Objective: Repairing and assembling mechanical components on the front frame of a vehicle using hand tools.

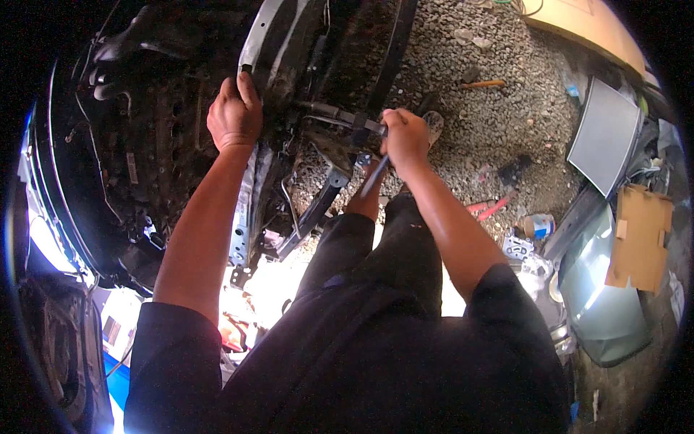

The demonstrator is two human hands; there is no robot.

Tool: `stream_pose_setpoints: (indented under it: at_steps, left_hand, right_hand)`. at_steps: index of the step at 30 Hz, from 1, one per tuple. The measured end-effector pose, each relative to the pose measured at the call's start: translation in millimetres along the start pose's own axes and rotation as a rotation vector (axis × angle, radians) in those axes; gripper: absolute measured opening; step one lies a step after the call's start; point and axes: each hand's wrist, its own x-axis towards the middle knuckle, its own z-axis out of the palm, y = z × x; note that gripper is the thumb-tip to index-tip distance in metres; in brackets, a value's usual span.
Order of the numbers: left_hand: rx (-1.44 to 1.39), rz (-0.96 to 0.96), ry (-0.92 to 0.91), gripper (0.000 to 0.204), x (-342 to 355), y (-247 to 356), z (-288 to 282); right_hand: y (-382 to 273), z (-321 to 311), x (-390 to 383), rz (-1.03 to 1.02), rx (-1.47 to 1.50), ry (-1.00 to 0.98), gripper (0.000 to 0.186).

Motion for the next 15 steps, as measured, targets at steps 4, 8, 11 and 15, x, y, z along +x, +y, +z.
stream_pose_setpoints:
  at_steps: [4,8,11,15]
  left_hand:
    - [-0.033,0.000,-0.008,0.056,-2.6,-3.2,1.0]
    - [-0.034,-0.004,-0.017,0.056,-2.5,0.9,-1.3]
    - [0.000,-0.011,-0.012,0.053,-1.3,2.8,-2.9]
    - [-0.002,-0.014,-0.023,0.053,-1.8,2.0,-1.8]
  right_hand:
    - [-6.0,-2.9,5.9,0.695,0.451,-0.247,0.032]
    - [6.9,2.3,-4.8,-0.012,-0.021,0.029,0.031]
    - [24.2,6.3,-4.4,-0.673,-0.406,0.203,0.027]
    - [5.7,-2.8,10.5,0.441,0.339,-0.096,0.025]
